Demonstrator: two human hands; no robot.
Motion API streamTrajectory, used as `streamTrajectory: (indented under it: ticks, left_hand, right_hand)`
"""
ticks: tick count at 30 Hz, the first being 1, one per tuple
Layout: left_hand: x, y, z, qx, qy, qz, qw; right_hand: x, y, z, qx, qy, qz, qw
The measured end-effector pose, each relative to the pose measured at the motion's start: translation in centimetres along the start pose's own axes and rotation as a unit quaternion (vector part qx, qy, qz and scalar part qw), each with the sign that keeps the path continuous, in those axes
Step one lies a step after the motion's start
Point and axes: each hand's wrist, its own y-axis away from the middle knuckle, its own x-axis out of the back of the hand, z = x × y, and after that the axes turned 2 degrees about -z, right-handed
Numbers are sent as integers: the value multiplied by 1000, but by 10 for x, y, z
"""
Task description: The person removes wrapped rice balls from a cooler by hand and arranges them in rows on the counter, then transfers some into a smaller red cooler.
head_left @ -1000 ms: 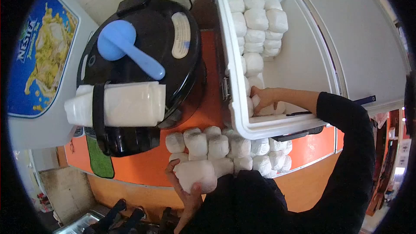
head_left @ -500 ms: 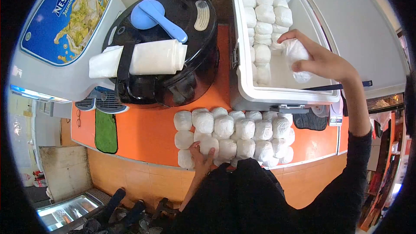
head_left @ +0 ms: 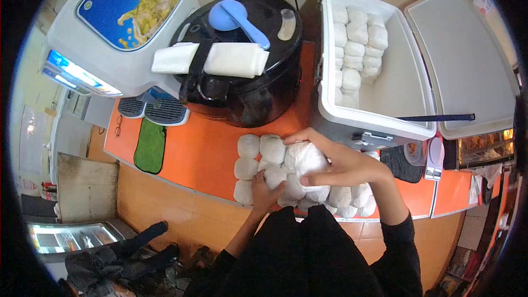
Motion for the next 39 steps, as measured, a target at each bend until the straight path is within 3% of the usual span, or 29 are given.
streamTrajectory:
  ticks: [2,5,7,8,11,13,15,17,19,22,25,27,29,31,33,35,36,39]
  left_hand:
    - [3,-1,17,-5,63,-20,998]
    - [0,7,26,16,49,12,999]
    - [2,12,27,13,80,52,995]
    - [7,16,28,15,94,62,994]
    - [23,23,20,43,114,77,990]
    - [36,23,11,67,121,77,987]
    - [50,20,7,101,212,92,968]
    - [58,19,7,128,274,108,947]
    - [65,19,1,161,312,133,927]
    - [59,10,-21,123,260,121,950]
    - [50,3,-30,64,210,105,970]
    - [49,-1,-30,38,195,95,975]
    - [47,-1,-30,102,342,21,934]
    - [40,2,-28,98,319,29,942]
    - [33,3,-28,90,298,33,950]
    - [28,2,-28,45,242,79,966]
    - [43,3,-1,116,98,46,987]
    - [43,10,-10,131,100,61,985]
  right_hand:
    - [-13,-31,31,6,16,-11,1000]
    - [-35,-81,73,-43,-57,-57,996]
    - [-49,-111,83,-173,-100,-40,979]
    - [-56,-123,85,-171,-97,-47,979]
    - [-80,-159,114,-208,-27,-50,977]
    - [-106,-184,172,-121,299,30,946]
    - [-118,-193,164,-173,306,24,936]
    - [-127,-195,158,-285,351,-2,892]
    - [-137,-199,177,-301,387,-15,871]
    - [-147,-208,194,-298,472,-43,829]
    - [-137,-205,187,-296,518,-69,800]
    - [-121,-197,179,-250,466,-101,843]
    - [-108,-191,174,-224,452,-77,860]
    - [-90,-184,166,-201,436,-50,876]
    - [-56,-168,95,-158,347,-136,914]
    - [-35,-142,59,-61,359,-109,925]
    - [-23,-123,23,-57,368,-96,923]
    - [19,-69,-62,-19,433,-32,901]
